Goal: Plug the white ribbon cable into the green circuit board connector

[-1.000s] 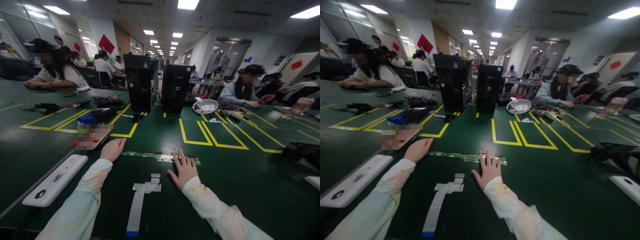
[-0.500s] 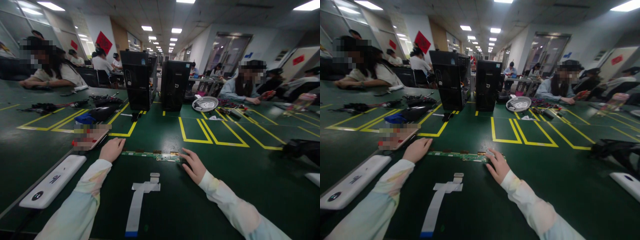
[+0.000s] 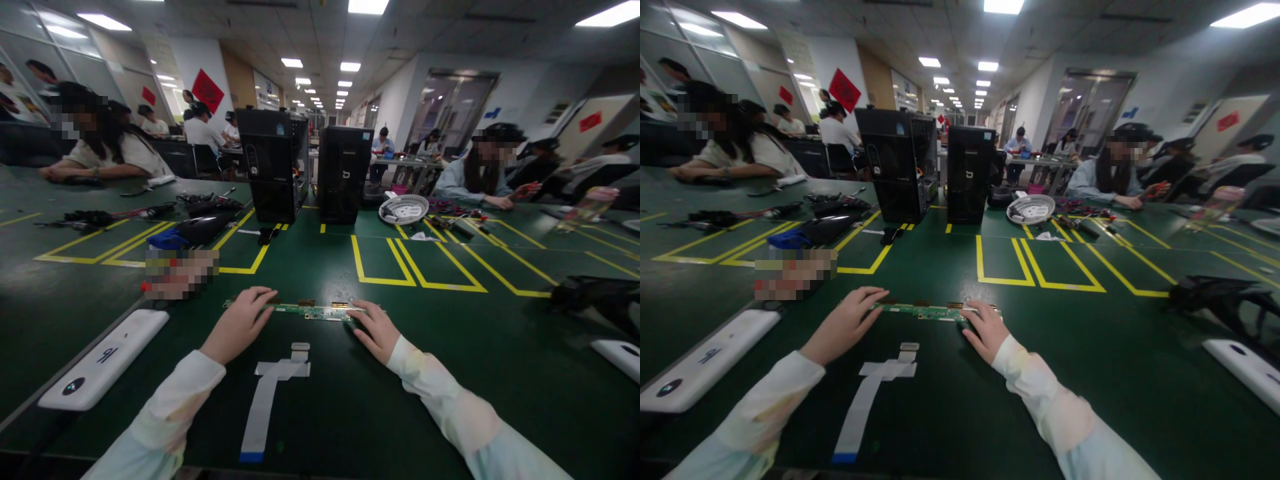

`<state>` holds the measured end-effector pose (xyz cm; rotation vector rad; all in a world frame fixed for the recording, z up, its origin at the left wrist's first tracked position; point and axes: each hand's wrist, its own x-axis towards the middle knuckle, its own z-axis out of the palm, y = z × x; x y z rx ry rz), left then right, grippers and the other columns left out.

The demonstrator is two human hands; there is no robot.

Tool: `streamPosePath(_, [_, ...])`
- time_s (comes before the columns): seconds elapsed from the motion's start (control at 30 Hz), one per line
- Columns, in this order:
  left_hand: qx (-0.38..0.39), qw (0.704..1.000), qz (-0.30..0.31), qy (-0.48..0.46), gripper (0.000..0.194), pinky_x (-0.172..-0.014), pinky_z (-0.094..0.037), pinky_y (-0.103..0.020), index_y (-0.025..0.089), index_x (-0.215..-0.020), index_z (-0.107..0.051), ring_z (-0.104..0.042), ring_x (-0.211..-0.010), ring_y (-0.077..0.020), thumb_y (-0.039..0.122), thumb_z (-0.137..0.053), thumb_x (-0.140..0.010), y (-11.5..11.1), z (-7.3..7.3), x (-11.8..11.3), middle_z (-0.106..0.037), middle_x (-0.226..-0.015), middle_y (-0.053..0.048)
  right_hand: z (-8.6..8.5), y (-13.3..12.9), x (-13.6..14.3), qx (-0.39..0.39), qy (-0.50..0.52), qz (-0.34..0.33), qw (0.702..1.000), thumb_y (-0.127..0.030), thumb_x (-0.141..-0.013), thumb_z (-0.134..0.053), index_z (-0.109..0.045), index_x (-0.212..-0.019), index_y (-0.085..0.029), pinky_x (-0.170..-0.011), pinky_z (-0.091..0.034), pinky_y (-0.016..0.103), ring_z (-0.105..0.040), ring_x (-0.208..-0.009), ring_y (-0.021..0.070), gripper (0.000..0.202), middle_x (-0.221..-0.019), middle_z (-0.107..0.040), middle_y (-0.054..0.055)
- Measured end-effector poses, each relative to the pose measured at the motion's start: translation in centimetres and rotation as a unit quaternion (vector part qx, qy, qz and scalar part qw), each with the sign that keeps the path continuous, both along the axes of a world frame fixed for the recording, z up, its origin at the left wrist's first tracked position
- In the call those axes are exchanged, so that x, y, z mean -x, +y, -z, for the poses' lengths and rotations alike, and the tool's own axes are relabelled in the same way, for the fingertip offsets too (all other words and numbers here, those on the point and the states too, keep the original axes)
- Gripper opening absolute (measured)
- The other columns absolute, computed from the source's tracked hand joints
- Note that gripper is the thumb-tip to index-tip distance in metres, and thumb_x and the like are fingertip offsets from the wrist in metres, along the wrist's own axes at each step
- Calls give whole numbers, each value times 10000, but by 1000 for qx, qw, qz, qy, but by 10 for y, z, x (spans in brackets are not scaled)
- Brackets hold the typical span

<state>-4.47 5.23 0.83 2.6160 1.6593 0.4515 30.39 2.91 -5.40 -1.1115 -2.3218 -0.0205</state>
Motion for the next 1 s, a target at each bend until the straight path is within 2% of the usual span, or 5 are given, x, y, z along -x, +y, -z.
streamPosePath(0.1, [25,989,143,-20,366,-1011,-433,-349,256,-1292,-513,-495,-1191,-178,327,-369,-963,-39,-6,-18,-525,-1309,-46,1,0,1,0,-14,-7,1000,-373,-962,-355,-519,-1251,-177,-1013,-398,486,-412,-1251,268,385,-1306,-481,158])
streamPosePath(0.23, [49,977,207,22,331,-1030,-430,-417,270,-1251,-547,-523,-1175,-204,283,-444,-937,-70,-2,-29,-588,-1252,-35,1,-1,2,11,-27,-11,1000,-367,-949,-386,-532,-1244,-180,-1023,-388,491,-406,-1251,275,378,-1298,-487,151])
streamPosePath(0.47, [75,975,203,53,437,-1003,-443,-436,223,-1346,-465,-502,-1216,-251,374,-441,-937,-75,13,-47,-536,-1348,-83,3,-2,3,15,-39,-7,999,-363,-939,-405,-543,-1240,-183,-1037,-370,513,-403,-1257,292,376,-1295,-495,144])
streamPosePath(0.77, [70,977,193,63,456,-944,-460,-421,159,-1310,-480,-500,-1203,-280,382,-482,-911,-69,5,-103,-514,-1354,-144,0,-3,3,32,-35,-4,999,-364,-937,-419,-540,-1240,-181,-1032,-375,517,-392,-1265,287,375,-1290,-492,150])
streamPosePath(1.0, [38,982,165,82,389,-851,-503,-416,135,-1226,-547,-557,-1063,-274,352,-482,-909,-63,5,-122,-591,-1228,-137,-2,-5,4,49,-37,-2,998,-335,-916,-453,-528,-1249,-188,-1028,-378,523,-390,-1276,287,372,-1303,-485,152])
